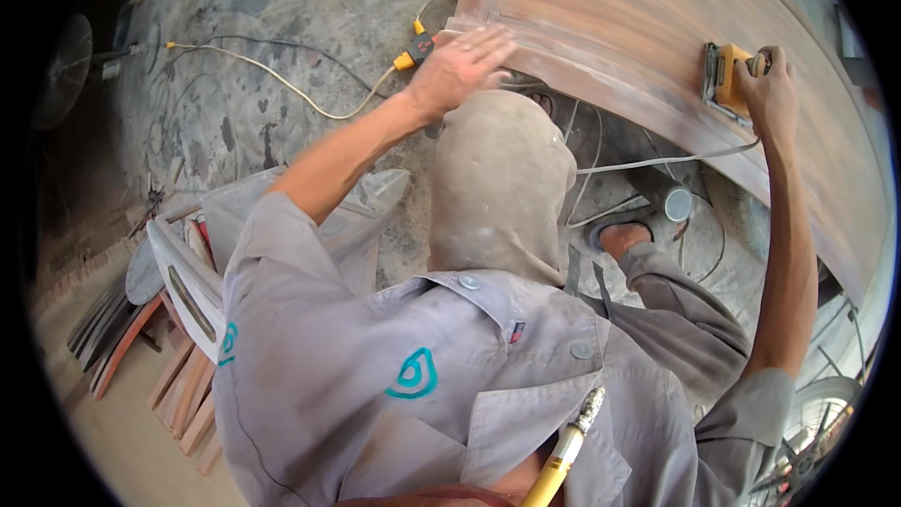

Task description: The person uses an electric sander to smooth the surface of a large wooden panel. They move the sander systematically across the panel's face and edges while sitting on the floor.

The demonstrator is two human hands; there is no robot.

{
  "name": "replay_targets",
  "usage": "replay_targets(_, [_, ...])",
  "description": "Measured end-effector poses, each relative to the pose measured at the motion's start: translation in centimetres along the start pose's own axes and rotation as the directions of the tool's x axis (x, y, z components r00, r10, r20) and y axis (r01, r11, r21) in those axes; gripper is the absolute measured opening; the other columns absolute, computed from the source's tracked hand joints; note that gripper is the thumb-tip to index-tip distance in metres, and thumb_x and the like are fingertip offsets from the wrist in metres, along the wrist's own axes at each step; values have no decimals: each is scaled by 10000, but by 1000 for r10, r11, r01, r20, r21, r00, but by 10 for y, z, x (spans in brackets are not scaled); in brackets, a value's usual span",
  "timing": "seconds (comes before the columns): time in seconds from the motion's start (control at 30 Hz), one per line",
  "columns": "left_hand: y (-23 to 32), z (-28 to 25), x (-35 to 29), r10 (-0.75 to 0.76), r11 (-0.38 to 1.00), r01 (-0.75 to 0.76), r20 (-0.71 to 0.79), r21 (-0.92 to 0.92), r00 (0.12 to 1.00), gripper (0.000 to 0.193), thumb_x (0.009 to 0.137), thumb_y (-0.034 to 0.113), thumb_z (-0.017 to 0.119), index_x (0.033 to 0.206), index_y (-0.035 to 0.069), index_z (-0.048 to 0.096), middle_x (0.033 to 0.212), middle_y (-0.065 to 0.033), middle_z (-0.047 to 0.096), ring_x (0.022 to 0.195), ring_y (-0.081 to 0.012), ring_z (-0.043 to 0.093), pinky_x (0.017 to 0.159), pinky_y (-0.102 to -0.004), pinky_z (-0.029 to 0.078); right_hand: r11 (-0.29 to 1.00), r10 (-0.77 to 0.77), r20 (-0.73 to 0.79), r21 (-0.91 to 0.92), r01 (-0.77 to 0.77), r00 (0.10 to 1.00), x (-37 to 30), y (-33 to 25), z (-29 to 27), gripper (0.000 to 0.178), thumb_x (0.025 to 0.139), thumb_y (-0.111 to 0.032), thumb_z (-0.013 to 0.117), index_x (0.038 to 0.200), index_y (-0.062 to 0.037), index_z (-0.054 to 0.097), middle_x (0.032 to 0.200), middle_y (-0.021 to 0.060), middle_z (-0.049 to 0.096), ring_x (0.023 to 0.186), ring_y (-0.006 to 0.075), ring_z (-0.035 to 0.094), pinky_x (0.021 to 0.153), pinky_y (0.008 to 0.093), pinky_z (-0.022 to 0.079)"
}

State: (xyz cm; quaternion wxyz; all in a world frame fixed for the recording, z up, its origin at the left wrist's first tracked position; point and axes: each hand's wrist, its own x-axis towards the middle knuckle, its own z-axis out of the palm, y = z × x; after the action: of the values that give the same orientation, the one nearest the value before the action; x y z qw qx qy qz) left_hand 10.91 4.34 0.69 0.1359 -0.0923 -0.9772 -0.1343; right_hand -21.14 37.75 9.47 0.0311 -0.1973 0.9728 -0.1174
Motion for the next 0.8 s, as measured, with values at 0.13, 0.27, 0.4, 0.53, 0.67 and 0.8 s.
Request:
replay_targets(0.13, [46, 55, 73, 230, 966, -229, -8, -120, 973, 496, 997, 339, 601, 1380, 25, 577, 1431, -167, 587, 1379, -298, 513, 1186, -420, 390, 997, -74, -39, -24, 73, 997, 6, 10, 9, 468, 888, -386, 660, 1234, -82, 574, 1201, 225, 614, 960, 414, 675, 771, 466, 574])
replay_targets(0.27, [33, 57, 74, 298, 950, -295, 13, -106, 955, 531, 1005, 355, 588, 1430, 41, 535, 1486, -145, 545, 1427, -279, 462, 1220, -417, 341, 997, -71, -20, 37, 71, 997, 5, -3, 14, 467, 907, -373, 675, 1244, -71, 557, 1202, 228, 612, 844, 389, 694, 582, 452, 561])
replay_targets(0.4, [-19, -1, 9, 97, 995, -91, 133, -47, 986, 550, 984, 305, 624, 1466, 68, 505, 1542, -102, 498, 1458, -281, 423, 1240, -436, 308, 996, -88, -17, 28, 89, 996, 8, 17, 9, 458, 908, -366, 664, 1244, -72, 561, 1215, 231, 606, 883, 406, 691, 630, 468, 565])
replay_targets(0.53, [-43, -34, -22, 38, 997, -52, 201, 61, 979, 677, 960, 341, 641, 1508, 14, 415, 1576, -155, 433, 1483, -322, 373, 1245, -465, 288, 999, -17, 19, 28, 16, 1000, 8, 14, -2, 465, 906, -381, 644, 1247, -74, 567, 1233, 246, 615, 929, 434, 690, 721, 481, 565])
replay_targets(0.67, [0, 16, 26, 187, 946, -249, 281, 207, 941, 853, 974, 549, 543, 1543, -47, 323, 1623, -223, 320, 1524, -347, 284, 1279, -457, 194, 995, -100, -74, -24, 98, 992, 26, 43, 17, 493, 906, -408, 640, 1253, -66, 568, 1276, 247, 610, 927, 444, 694, 773, 487, 560])
replay_targets(0.8, [78, 68, 125, 472, 879, -460, 104, -121, 875, 910, 963, 652, 485, 1526, -52, 358, 1583, -225, 389, 1503, -346, 326, 1270, -441, 218, 995, -97, -49, 14, 97, 994, 15, 29, 3, 498, 891, -403, 670, 1248, -71, 571, 1254, 238, 617, 987, 439, 680, 852, 485, 546])
